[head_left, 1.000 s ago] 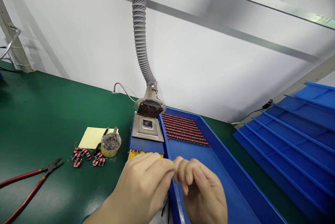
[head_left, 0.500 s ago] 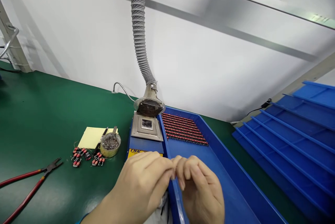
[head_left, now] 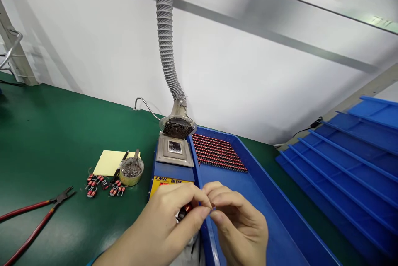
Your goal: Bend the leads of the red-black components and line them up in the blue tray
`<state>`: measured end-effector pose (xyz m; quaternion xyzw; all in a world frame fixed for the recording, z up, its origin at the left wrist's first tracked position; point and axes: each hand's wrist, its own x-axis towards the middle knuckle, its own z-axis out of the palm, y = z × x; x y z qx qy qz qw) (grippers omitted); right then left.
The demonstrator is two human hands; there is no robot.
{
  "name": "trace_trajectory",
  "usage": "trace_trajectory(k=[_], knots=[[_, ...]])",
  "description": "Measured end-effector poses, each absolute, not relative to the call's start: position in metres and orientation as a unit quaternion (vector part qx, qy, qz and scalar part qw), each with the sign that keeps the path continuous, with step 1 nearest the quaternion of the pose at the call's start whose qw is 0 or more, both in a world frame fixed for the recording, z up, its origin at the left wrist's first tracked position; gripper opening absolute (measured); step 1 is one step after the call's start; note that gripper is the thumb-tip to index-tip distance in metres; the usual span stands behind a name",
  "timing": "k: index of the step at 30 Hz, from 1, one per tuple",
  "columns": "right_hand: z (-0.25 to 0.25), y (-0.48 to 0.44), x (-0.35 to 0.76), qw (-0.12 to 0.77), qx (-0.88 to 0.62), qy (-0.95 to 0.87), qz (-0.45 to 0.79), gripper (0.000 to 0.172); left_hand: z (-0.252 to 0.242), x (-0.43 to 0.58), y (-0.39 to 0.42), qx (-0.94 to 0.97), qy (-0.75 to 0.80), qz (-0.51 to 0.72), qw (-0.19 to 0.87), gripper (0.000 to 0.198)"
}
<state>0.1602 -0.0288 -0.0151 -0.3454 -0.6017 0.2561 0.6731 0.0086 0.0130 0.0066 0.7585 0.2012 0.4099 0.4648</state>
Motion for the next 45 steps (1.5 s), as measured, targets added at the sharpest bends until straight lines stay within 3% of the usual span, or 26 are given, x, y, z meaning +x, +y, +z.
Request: trace_trajectory(k=[3, 6, 10, 13, 16, 18, 20, 22, 24, 26, 28, 31, 32, 35, 37, 40, 42, 43, 45], knots=[[-0.016, -0.030, 0.159, 0.671, -0.357, -0.610, 0.226, 0.008, 0.002, 0.010, 0.014, 0.782, 0.191, 0.428, 0.411, 0.015], [-0.016, -0.033, 0.156, 0.662, -0.406, -0.588, 0.228, 0.011, -0.004, 0.014, 0.016, 0.830, 0.178, 0.467, 0.247, 0.019], [-0.015, -0.032, 0.154, 0.658, -0.391, -0.478, 0.431, 0.033, -0.008, 0.018, 0.019, 0.853, 0.172, 0.486, 0.078, 0.024], [-0.014, -0.030, 0.157, 0.686, -0.329, -0.488, 0.428, 0.032, -0.005, 0.017, 0.018, 0.840, 0.164, 0.494, 0.154, 0.021], [-0.015, -0.031, 0.161, 0.686, -0.361, -0.584, 0.242, 0.004, 0.000, 0.014, 0.017, 0.803, 0.164, 0.481, 0.310, 0.015], [-0.017, -0.032, 0.162, 0.662, -0.381, -0.634, 0.126, 0.022, 0.000, 0.013, 0.016, 0.786, 0.166, 0.471, 0.363, 0.013], [-0.018, -0.034, 0.160, 0.640, -0.400, -0.654, 0.047, 0.026, -0.002, 0.014, 0.017, 0.797, 0.171, 0.474, 0.335, 0.014], [-0.018, -0.035, 0.157, 0.622, -0.447, -0.640, 0.063, 0.018, -0.007, 0.017, 0.018, 0.826, 0.173, 0.483, 0.232, 0.019], [-0.017, -0.034, 0.154, 0.618, -0.475, -0.595, 0.193, 0.026, -0.011, 0.019, 0.019, 0.847, 0.174, 0.487, 0.119, 0.023], [-0.016, -0.033, 0.154, 0.637, -0.432, -0.545, 0.332, 0.040, -0.012, 0.020, 0.020, 0.850, 0.172, 0.490, 0.089, 0.024], [-0.015, -0.031, 0.156, 0.670, -0.367, -0.538, 0.357, 0.042, -0.010, 0.018, 0.019, 0.837, 0.174, 0.494, 0.159, 0.021], [-0.017, -0.029, 0.160, 0.682, -0.361, -0.598, 0.216, 0.012, -0.005, 0.014, 0.018, 0.797, 0.181, 0.477, 0.324, 0.014], [-0.017, -0.029, 0.161, 0.674, -0.369, -0.618, 0.165, 0.010, -0.003, 0.013, 0.018, 0.784, 0.185, 0.468, 0.364, 0.013], [-0.018, -0.029, 0.160, 0.649, -0.378, -0.660, 0.024, 0.036, -0.002, 0.013, 0.017, 0.771, 0.192, 0.448, 0.409, 0.013], [-0.018, -0.031, 0.158, 0.629, -0.386, -0.674, -0.035, 0.036, -0.003, 0.015, 0.017, 0.791, 0.189, 0.458, 0.358, 0.014], [-0.015, -0.034, 0.153, 0.636, -0.439, -0.624, 0.120, 0.019, -0.006, 0.018, 0.018, 0.839, 0.169, 0.489, 0.172, 0.021], [-0.013, -0.035, 0.151, 0.651, -0.428, -0.539, 0.321, 0.032, -0.007, 0.020, 0.018, 0.848, 0.153, 0.500, 0.091, 0.025], [-0.013, -0.035, 0.151, 0.658, -0.401, -0.505, 0.388, 0.037, -0.007, 0.020, 0.017, 0.845, 0.148, 0.505, 0.092, 0.025], [-0.013, -0.034, 0.152, 0.679, -0.353, -0.497, 0.409, 0.037, -0.005, 0.019, 0.017, 0.830, 0.147, 0.514, 0.160, 0.023]])
